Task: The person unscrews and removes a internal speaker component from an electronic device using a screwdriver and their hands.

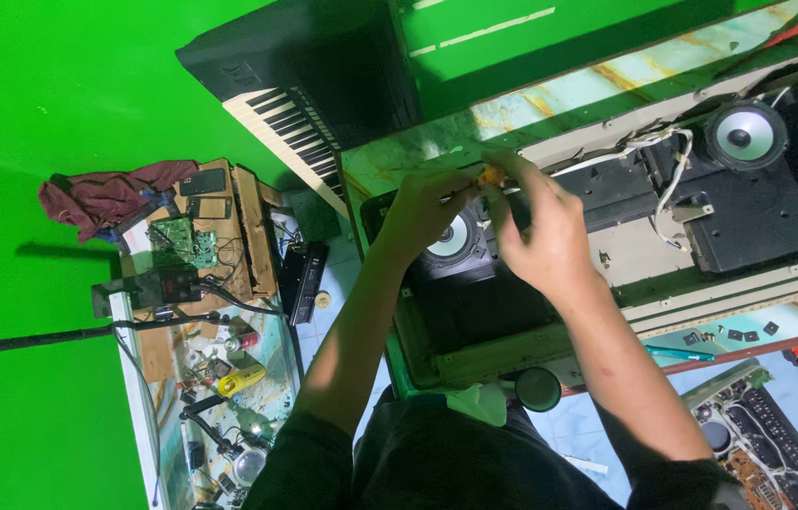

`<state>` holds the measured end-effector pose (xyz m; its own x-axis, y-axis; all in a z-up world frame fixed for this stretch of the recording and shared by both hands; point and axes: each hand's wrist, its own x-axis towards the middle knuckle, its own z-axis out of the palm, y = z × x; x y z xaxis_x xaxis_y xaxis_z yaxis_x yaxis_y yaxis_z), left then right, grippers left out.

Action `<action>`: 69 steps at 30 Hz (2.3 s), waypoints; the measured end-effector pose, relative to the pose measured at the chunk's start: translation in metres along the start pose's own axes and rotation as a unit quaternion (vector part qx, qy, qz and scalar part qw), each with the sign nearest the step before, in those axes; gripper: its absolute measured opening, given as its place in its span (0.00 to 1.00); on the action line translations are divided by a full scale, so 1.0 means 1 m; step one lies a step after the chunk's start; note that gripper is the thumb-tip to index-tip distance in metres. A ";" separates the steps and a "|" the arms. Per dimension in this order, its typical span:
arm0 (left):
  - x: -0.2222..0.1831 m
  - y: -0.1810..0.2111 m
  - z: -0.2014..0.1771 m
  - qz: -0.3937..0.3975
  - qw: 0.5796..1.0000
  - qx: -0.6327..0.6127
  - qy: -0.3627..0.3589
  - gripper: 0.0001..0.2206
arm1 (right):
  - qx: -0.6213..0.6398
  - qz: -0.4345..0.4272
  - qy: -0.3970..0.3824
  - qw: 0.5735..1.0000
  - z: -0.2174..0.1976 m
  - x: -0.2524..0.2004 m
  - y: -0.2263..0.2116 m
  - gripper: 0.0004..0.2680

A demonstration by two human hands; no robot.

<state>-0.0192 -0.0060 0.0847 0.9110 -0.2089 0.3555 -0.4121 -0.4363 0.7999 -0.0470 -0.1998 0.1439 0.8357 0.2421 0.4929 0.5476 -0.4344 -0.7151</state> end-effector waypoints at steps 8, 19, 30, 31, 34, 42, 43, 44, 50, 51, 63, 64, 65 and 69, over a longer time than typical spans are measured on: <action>-0.009 -0.017 0.008 -0.007 0.999 0.016 -0.038 0.10 | -0.011 0.003 0.034 0.999 0.005 -0.001 -0.008 0.18; -0.015 -0.026 0.011 0.042 0.998 -0.017 -0.040 0.09 | 0.005 0.020 0.029 0.999 0.015 -0.007 -0.003 0.15; -0.038 -0.107 0.058 -0.051 0.981 0.186 0.029 0.20 | 0.025 0.023 0.022 0.999 0.010 -0.015 0.005 0.16; -0.044 -0.113 0.066 -0.029 0.977 0.210 0.038 0.19 | 0.022 0.034 0.018 0.999 0.009 -0.018 0.005 0.15; -0.043 -0.122 0.074 -0.002 0.971 0.236 0.048 0.15 | 0.013 0.058 0.018 0.998 0.009 -0.018 0.006 0.14; -0.038 -0.114 0.072 -0.009 0.985 0.166 0.035 0.06 | -0.084 0.019 0.058 0.995 0.006 -0.016 0.001 0.15; -0.038 -0.116 0.073 -0.024 0.986 0.161 0.022 0.05 | -0.075 0.027 0.062 0.995 0.006 -0.017 0.001 0.16; -0.037 -0.118 0.072 -0.038 0.987 0.157 0.010 0.05 | -0.066 0.033 0.066 0.995 0.005 -0.017 0.001 0.17; -0.038 -0.125 0.083 -0.065 0.985 0.154 0.034 0.04 | -0.036 0.007 0.070 0.997 0.002 -0.017 0.001 0.18; -0.037 -0.126 0.085 -0.072 0.985 0.152 0.031 0.04 | -0.069 -0.028 0.065 0.995 0.001 -0.017 0.003 0.18; -0.037 -0.144 0.093 -0.096 0.975 0.203 0.003 0.07 | -0.089 -0.032 0.111 0.989 0.009 -0.025 0.007 0.16; -0.039 -0.143 0.090 -0.122 0.974 0.193 -0.010 0.07 | -0.090 -0.028 0.118 0.989 0.007 -0.026 0.006 0.16; -0.041 -0.141 0.085 -0.148 0.972 0.183 -0.023 0.08 | -0.090 -0.024 0.125 0.988 0.004 -0.026 0.005 0.16; -0.045 -0.120 0.072 -0.067 0.979 0.170 0.086 0.07 | -0.046 0.027 0.140 0.989 -0.006 -0.032 0.001 0.17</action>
<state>-0.0115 -0.0072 -0.0616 0.9338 0.0077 0.3577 -0.2422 -0.7221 0.6480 -0.0734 -0.2134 0.1301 0.8121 -0.0280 0.5829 0.4857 -0.5212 -0.7017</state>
